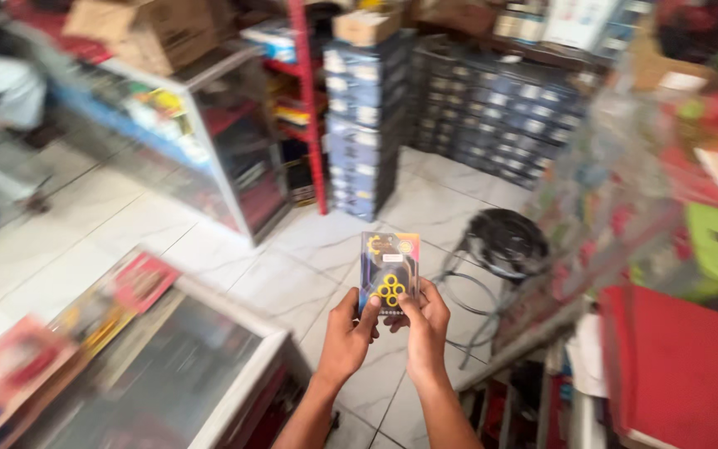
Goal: The person picks up several packaged motorcycle parts from a shelf and a counter, including a small green package, a blue KNZ package, and a yellow fidget spinner toy, and places them on a glass display counter.
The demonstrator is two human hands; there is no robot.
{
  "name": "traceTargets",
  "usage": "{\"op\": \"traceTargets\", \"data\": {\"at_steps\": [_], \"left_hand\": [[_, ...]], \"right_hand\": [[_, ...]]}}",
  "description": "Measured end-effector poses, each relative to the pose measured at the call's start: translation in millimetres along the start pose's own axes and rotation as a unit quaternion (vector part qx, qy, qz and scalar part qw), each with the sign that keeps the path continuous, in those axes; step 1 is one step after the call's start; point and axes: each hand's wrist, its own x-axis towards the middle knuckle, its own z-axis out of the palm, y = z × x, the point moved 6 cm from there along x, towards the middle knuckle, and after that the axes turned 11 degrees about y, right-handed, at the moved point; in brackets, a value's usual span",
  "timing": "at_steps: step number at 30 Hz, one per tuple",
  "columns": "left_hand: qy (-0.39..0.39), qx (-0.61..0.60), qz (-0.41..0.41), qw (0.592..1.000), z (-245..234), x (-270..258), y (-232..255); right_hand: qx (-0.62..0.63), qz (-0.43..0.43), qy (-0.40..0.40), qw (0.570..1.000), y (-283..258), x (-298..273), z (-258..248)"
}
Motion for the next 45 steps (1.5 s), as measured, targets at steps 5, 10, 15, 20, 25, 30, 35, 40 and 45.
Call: {"op": "traceTargets", "data": {"at_steps": [5,10,15,20,25,30,35,40,45], "left_hand": [[0.059,-0.041,-0.026,0.997,-89.5,-41.0,-3.4],[0.192,0.017,-0.004,0.981,-213.7,-105.0,-10.7],[0.304,0.055,-0.041,0.950,-331.9,-183.2,-22.4],[0.409,0.093,-0.093,0.903,-400.4,-265.8,-21.8],[0.508,0.166,0.010,0.845,-446.2,-337.3,3.6],[0.583,0.108,-0.034,0.805,-463.1,-400.3,6.0],[0.630,0.085,-0.028,0.771,-464.3,-454.5,5.6],[0.692,0.011,-0.073,0.719,-461.5,-495.3,-16.9],[0.738,0.028,-0.044,0.673,-443.1,-522.3,-33.7]], "right_hand": [[-0.015,0.007,-0.099,0.995,26.4,-56.9,56.3],[-0.015,0.067,-0.207,0.976,70.1,-145.0,126.8],[-0.039,0.114,-0.308,0.944,108.1,-258.7,183.1],[-0.060,0.148,-0.367,0.916,133.4,-344.1,207.5],[-0.073,0.174,-0.449,0.873,152.1,-417.6,231.4],[-0.102,0.194,-0.534,0.817,165.0,-474.4,244.6],[-0.078,0.255,-0.612,0.745,168.4,-527.6,254.5],[-0.122,0.256,-0.657,0.699,185.9,-564.3,243.5],[-0.146,0.304,-0.690,0.640,196.0,-583.8,224.4]]}}
